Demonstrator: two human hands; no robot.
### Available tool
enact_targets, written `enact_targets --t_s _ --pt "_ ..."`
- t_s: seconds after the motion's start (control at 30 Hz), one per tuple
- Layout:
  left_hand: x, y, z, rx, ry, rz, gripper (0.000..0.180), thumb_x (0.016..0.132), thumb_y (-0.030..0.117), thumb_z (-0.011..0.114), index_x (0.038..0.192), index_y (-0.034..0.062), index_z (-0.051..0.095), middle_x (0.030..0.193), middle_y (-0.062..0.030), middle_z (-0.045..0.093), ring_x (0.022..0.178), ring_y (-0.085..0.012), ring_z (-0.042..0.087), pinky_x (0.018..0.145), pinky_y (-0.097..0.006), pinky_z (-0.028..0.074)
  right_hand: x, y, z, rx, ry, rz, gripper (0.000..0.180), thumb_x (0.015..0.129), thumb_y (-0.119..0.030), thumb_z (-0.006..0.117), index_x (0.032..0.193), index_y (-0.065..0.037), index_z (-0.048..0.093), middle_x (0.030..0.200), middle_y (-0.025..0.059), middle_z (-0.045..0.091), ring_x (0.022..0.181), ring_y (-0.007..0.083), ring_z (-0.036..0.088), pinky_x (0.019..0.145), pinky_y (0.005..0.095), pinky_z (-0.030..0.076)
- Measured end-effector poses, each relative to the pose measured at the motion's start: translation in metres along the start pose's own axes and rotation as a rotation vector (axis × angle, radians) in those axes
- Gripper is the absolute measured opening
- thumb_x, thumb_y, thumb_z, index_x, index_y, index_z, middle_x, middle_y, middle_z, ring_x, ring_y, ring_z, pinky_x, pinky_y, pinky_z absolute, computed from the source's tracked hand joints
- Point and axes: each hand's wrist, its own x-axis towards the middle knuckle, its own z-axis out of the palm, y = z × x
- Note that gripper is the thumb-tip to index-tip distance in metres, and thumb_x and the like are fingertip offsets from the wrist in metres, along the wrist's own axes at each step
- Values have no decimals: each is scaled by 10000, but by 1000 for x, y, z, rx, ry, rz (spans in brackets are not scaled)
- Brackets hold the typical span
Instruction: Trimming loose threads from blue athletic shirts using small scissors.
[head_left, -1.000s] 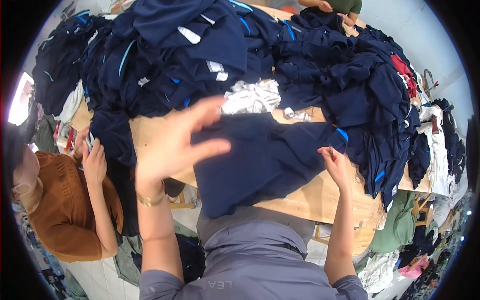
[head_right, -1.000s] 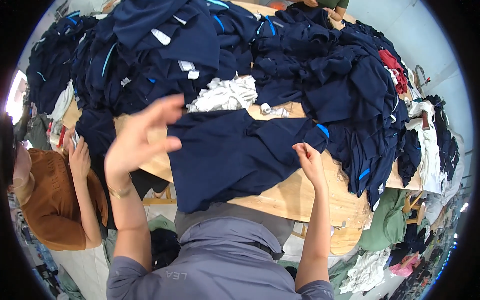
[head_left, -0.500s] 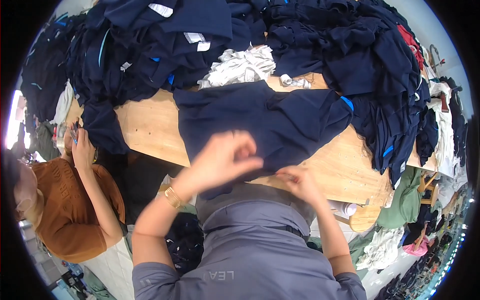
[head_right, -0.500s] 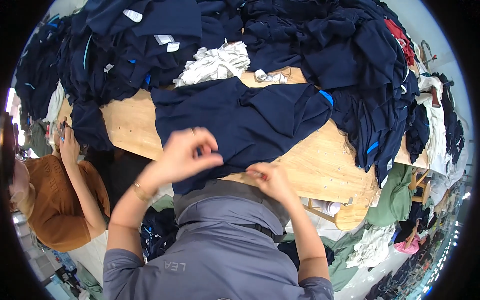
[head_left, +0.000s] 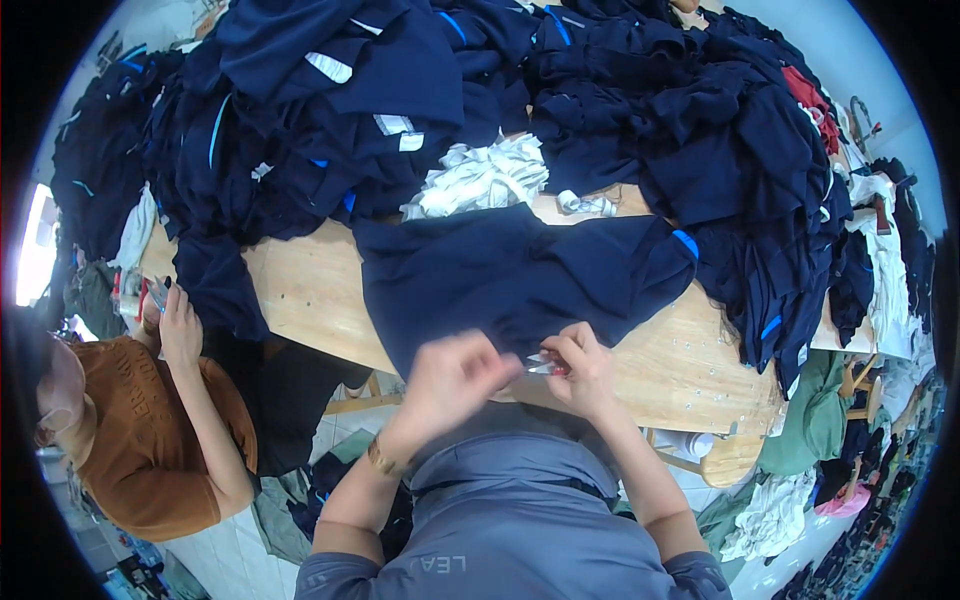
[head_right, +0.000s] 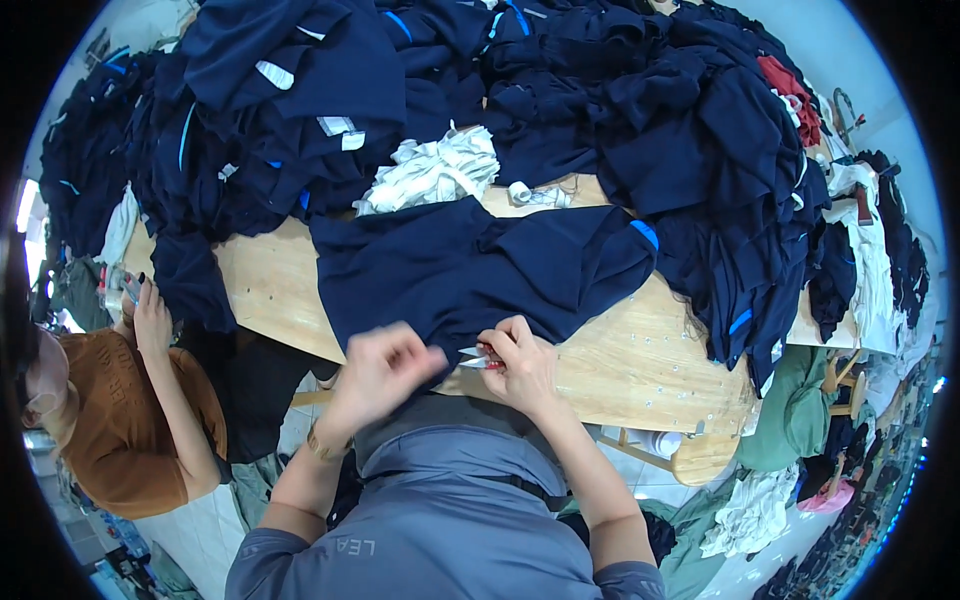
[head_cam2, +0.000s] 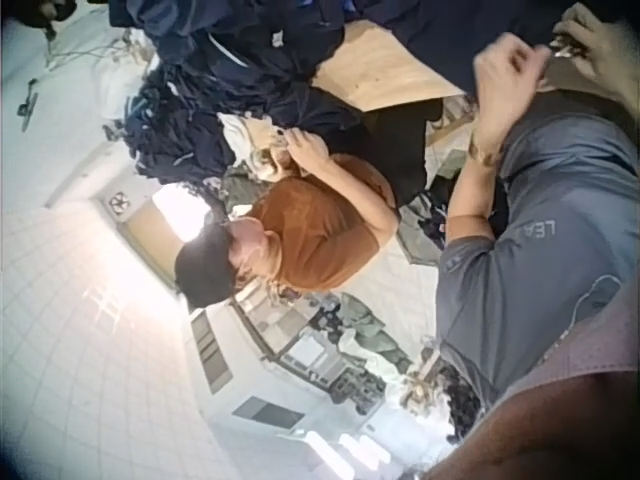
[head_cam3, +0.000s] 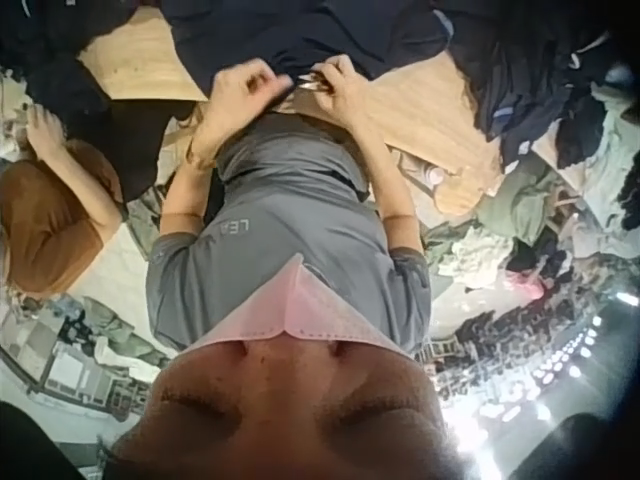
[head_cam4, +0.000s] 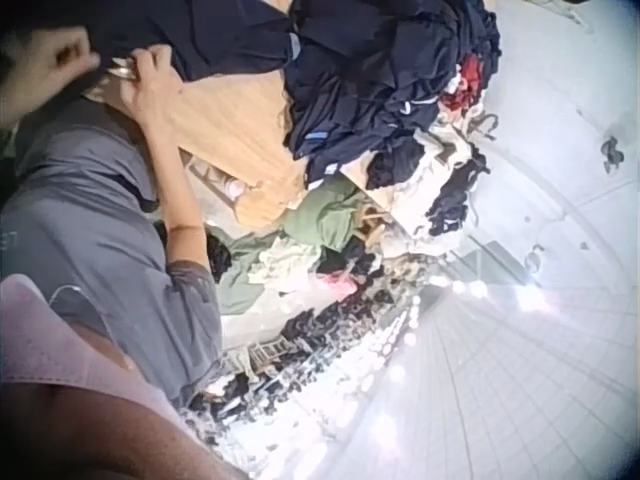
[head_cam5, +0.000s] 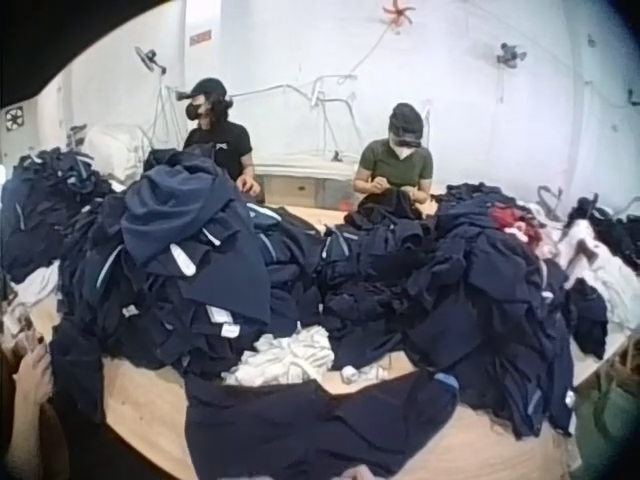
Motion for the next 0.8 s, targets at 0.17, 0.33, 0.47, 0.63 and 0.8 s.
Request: enact_targets --t_s 0.17,0.33,0.47,0.63,0.8 --pt "-34 -13 56 -580 -495 -113 276 893 271 533 988 12 539 737 -43 599 638 -96 570 563 -240 443 31 -21 -18 130 162 2 192 617 -44 651 794 -48 577 775 59 577 576 203 567 509 290 443" --pt "-20 -24 43 -253 97 -158 350 876 308 548 958 -33 539 777 -133 609 736 -204 600 610 -337 467 42 -28 -48 21 292 -131 196 590 -17 665 771 -43 594 804 65 622 591 183 586 498 260 424" --pt "1 -7 10 -360 493 143 386 843 370 590 976 7 574 899 -128 619 810 -253 587 717 -356 456 47 -44 -59 -39 344 -279 208 580 -23 672 771 -51 597 804 52 617 586 179 576 497 263 416" --pt "21 -20 36 -1757 -102 -472 549 792 588 529 1092 129 543 1044 -39 586 887 -195 553 799 -342 438 37 -30 -20 -24 195 -208 227 559 -63 681 767 -70 591 783 17 586 524 169 532 470 280 401" --pt "20 -43 38 -1809 -130 -577 470 840 501 526 1102 111 542 983 -26 626 809 -159 594 652 -256 495 17 -28 -16 37 79 -175 161 608 -19 674 743 -45 591 759 66 597 563 183 570 487 268 435"
